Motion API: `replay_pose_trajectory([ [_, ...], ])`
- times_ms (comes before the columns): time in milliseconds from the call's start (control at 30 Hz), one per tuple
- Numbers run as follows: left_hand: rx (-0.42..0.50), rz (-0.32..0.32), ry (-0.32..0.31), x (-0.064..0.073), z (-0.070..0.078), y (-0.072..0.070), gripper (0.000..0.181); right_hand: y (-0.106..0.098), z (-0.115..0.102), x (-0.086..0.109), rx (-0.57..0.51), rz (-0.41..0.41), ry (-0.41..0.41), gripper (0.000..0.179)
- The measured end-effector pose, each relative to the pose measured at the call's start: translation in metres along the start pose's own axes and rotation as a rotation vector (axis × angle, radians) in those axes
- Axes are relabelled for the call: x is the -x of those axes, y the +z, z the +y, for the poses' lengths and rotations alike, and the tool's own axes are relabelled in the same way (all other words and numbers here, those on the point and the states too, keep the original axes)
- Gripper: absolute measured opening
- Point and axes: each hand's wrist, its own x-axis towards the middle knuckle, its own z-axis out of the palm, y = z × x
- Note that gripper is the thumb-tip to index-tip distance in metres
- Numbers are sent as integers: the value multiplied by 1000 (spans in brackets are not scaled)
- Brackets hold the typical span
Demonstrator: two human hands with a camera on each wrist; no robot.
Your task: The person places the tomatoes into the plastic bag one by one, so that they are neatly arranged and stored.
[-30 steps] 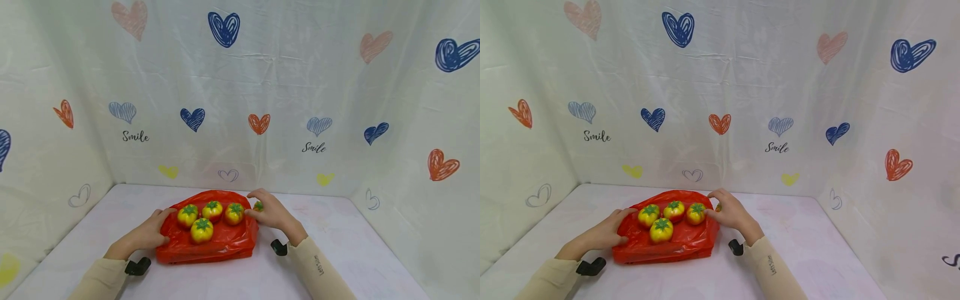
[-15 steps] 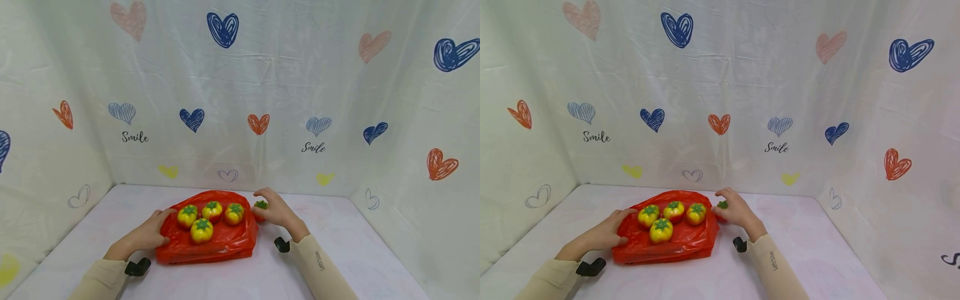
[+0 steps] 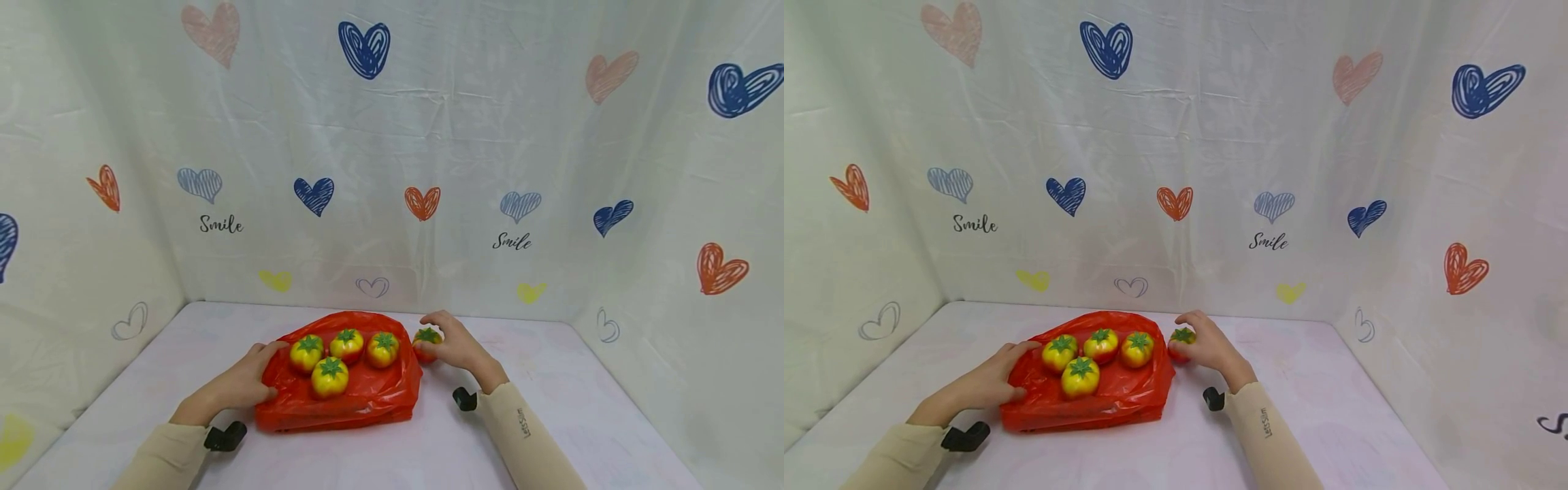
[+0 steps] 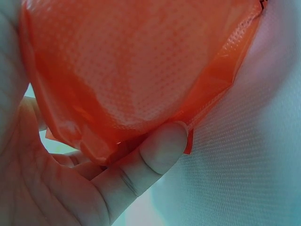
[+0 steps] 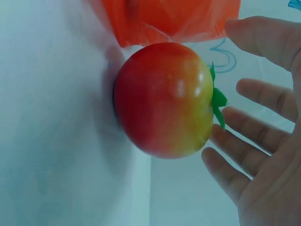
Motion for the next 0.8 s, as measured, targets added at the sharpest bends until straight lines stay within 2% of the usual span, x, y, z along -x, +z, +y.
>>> replay_pose_trajectory([
  [233,-1,4,-1,1,0,0,80,3,7,1,-14,-6,15,44],
  [467,-2,6,-2,1,2,0,81,5,12,1,-26,-31,64,46],
  [800,1,6,-3,2,2,0,80,6,18,0,-33,-48,70,55],
])
